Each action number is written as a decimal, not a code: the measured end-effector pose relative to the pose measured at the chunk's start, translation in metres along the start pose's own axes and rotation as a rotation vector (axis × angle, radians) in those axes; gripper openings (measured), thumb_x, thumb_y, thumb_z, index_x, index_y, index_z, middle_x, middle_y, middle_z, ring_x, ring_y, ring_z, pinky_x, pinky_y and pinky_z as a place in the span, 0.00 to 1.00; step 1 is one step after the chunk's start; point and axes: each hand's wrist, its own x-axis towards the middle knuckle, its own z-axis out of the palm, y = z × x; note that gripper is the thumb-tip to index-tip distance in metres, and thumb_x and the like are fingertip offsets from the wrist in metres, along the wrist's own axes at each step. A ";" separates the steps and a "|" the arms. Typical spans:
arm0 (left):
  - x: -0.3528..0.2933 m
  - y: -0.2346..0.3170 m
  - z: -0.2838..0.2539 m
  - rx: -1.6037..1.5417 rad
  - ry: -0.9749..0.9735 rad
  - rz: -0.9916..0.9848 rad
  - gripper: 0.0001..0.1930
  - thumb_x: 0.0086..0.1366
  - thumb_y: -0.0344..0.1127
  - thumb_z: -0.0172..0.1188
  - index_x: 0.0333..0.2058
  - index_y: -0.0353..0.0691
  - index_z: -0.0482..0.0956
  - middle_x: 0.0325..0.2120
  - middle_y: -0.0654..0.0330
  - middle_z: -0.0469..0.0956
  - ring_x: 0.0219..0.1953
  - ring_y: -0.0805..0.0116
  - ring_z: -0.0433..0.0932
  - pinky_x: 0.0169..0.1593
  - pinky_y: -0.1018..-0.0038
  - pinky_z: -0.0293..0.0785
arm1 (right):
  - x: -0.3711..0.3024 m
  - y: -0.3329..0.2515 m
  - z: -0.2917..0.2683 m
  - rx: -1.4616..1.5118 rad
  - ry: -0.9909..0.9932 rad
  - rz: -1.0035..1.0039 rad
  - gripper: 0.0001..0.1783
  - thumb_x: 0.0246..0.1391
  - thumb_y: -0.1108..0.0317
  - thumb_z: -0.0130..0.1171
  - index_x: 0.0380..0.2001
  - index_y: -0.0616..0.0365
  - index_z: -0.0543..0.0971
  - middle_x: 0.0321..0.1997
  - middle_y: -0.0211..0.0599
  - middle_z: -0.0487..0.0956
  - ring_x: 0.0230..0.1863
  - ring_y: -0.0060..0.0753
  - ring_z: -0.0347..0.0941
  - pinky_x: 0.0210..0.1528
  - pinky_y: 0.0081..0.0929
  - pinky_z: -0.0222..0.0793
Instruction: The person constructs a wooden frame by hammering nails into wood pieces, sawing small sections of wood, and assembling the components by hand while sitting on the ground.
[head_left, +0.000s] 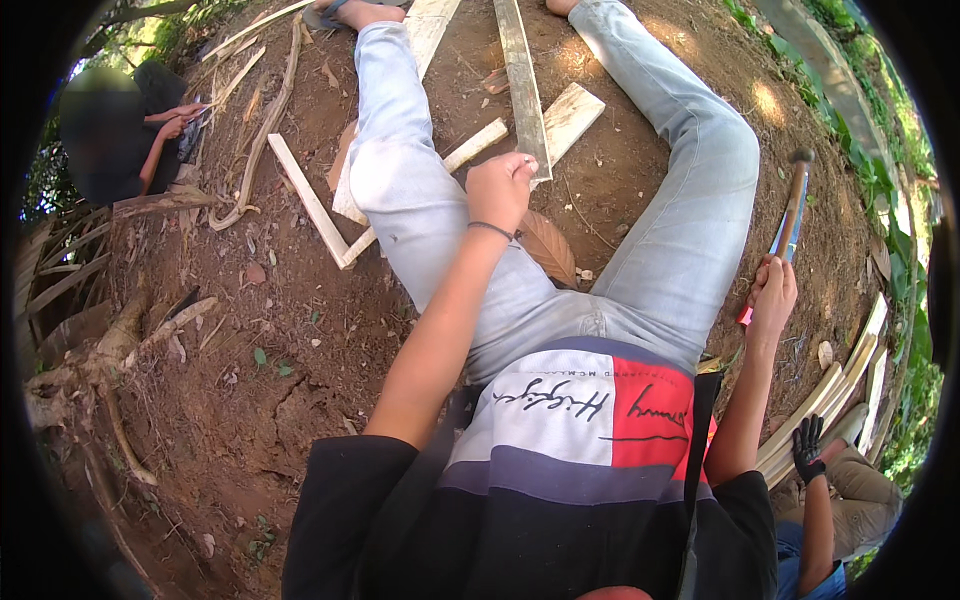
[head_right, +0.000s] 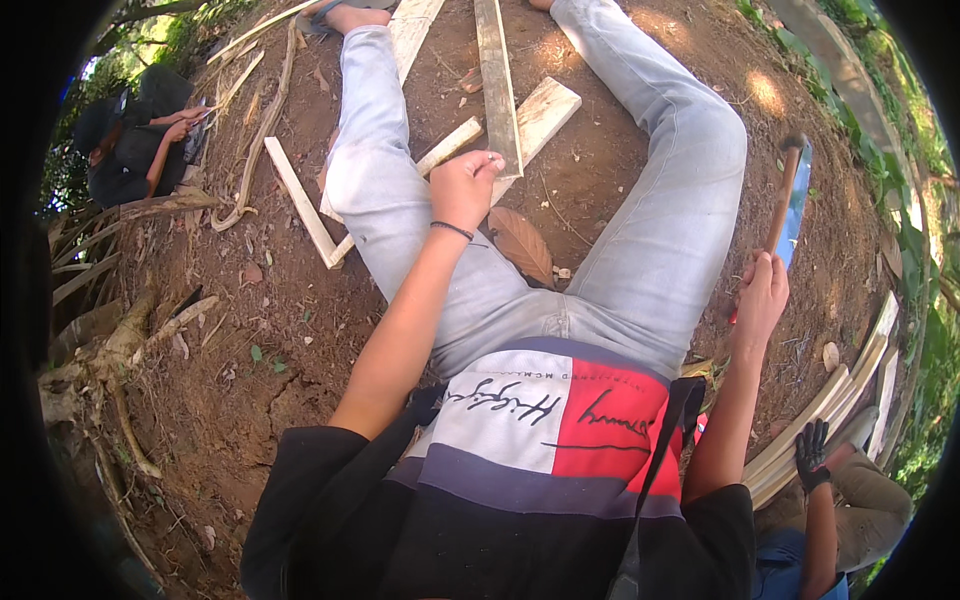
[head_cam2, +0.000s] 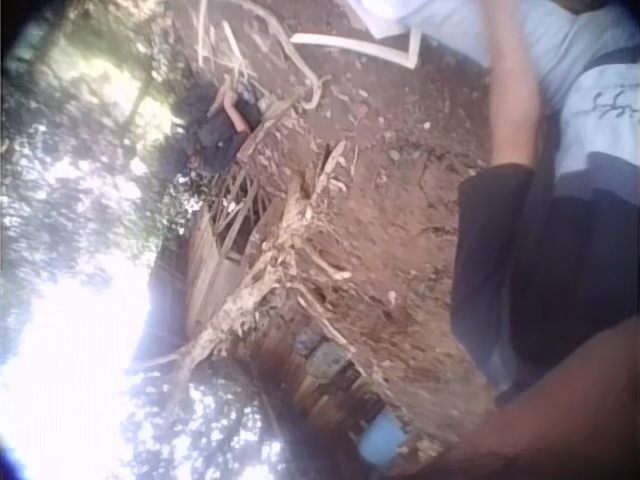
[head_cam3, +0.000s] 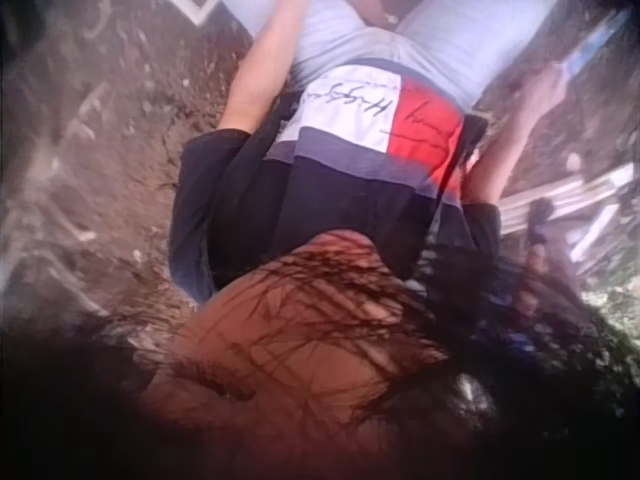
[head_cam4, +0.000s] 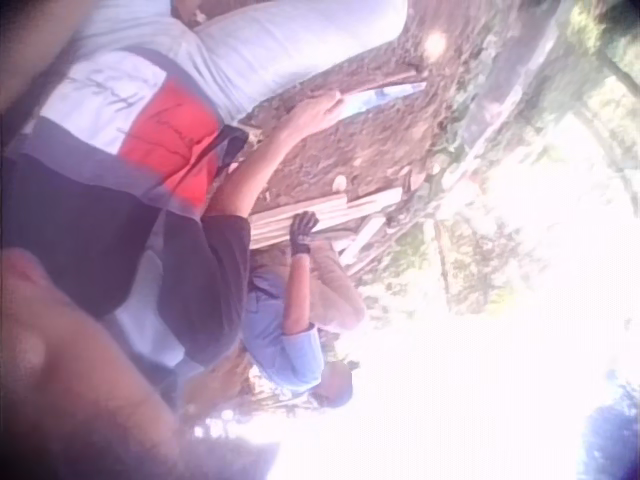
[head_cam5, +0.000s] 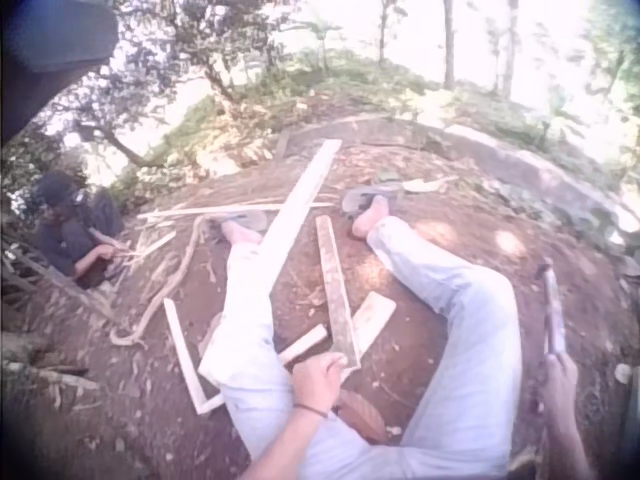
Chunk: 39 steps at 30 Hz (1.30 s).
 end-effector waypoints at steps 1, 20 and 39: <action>-0.002 -0.002 0.005 -0.041 0.021 0.018 0.08 0.59 0.35 0.65 0.34 0.38 0.85 0.28 0.51 0.83 0.28 0.60 0.82 0.35 0.72 0.75 | -0.009 -0.017 0.007 0.038 0.007 -0.058 0.12 0.68 0.61 0.45 0.39 0.57 0.74 0.20 0.17 0.63 0.16 0.07 0.53 0.16 0.12 0.47; -0.011 0.002 0.022 0.093 0.081 0.121 0.07 0.57 0.33 0.64 0.31 0.36 0.83 0.29 0.50 0.80 0.33 0.49 0.80 0.39 0.61 0.76 | -0.072 -0.071 0.165 -0.306 -0.659 -0.377 0.24 0.64 0.52 0.53 0.26 0.64 0.72 0.18 0.39 0.69 0.22 0.28 0.67 0.27 0.33 0.64; -0.015 -0.013 0.029 0.012 0.119 0.268 0.02 0.55 0.27 0.60 0.26 0.36 0.81 0.26 0.49 0.78 0.34 0.49 0.77 0.42 0.61 0.74 | 0.070 -0.071 0.435 -0.179 -0.432 -0.316 0.18 0.55 0.59 0.58 0.40 0.65 0.75 0.43 0.56 0.75 0.46 0.53 0.72 0.51 0.42 0.67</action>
